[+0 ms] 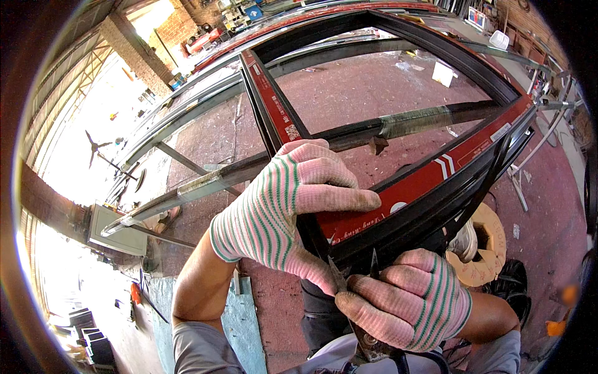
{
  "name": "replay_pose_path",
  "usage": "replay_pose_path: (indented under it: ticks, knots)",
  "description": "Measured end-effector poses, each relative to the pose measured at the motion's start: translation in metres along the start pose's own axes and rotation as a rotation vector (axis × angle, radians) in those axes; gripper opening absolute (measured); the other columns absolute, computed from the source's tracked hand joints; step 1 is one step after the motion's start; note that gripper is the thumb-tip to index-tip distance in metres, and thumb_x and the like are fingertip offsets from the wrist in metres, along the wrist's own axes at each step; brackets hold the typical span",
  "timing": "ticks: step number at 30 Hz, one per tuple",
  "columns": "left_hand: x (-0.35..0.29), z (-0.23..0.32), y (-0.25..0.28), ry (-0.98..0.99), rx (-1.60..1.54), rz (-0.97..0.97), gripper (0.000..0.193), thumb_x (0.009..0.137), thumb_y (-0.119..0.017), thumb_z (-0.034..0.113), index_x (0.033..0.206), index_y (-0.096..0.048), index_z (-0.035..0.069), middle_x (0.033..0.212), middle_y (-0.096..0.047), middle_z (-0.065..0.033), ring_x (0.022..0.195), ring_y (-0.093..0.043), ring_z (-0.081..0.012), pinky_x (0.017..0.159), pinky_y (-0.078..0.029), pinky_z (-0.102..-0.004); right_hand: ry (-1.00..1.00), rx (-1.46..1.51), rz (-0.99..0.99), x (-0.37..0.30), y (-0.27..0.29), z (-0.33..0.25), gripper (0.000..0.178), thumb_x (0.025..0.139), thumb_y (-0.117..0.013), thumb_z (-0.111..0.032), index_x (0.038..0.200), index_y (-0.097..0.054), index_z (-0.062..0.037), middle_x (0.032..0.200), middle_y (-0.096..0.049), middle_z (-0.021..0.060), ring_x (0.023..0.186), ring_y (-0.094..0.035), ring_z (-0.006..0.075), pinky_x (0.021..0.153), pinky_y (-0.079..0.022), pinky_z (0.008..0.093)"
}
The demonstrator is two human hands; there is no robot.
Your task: The person installs a black rubber seal onto a red and black window frame. They use shears to cut the seal to length and press it into the frame's groove, working around the corners.
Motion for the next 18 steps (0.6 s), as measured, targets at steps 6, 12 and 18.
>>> replay_pose_path:
  ticks: [6, 12, 18]
  knots:
    - [0.0008, -0.0012, -0.0009, 0.003, -0.005, -0.017, 0.091, 0.062, -0.074, 0.079, 0.121, -0.07, 0.009, 0.105, -0.061, -0.005, 0.098, -0.059, -0.0271, 0.09, -0.042, -0.0447, -0.016, -0.012, -0.01, 0.0006, 0.001, -0.0007, 0.039, 0.083, -0.071, -0.021, 0.12, -0.064, -0.013, 0.102, -0.067, 0.0013, 0.085, -0.057, 0.0153, 0.075, -0.046, 0.0345]
    - [-0.0011, 0.0, -0.0014, 0.052, 0.009, -0.021, 0.092, 0.058, -0.077, 0.077, 0.122, -0.07, 0.011, 0.107, -0.061, -0.0045, 0.102, -0.059, -0.0273, 0.094, -0.041, -0.0448, -0.008, -0.102, -0.019, 0.0006, 0.0031, -0.0021, 0.041, 0.082, -0.072, -0.02, 0.121, -0.064, -0.0126, 0.103, -0.067, 0.0016, 0.084, -0.057, 0.015, 0.074, -0.046, 0.0336]
    - [-0.0065, -0.002, 0.0013, 0.083, -0.055, 0.023, 0.092, 0.054, -0.085, 0.068, 0.127, -0.068, 0.014, 0.116, -0.062, -0.006, 0.112, -0.057, -0.0297, 0.102, -0.039, -0.0478, 0.077, -0.117, 0.099, -0.0071, 0.0013, -0.0098, 0.041, 0.079, -0.06, -0.025, 0.116, -0.068, -0.0103, 0.103, -0.068, 0.0042, 0.075, -0.054, 0.0143, 0.065, -0.043, 0.0304]
Point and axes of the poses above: each hand's wrist, its own x-axis towards the middle knuckle, its own y-axis out of the back of the hand, z = x × y, the point moved 8 cm from there along x, towards the middle knuckle
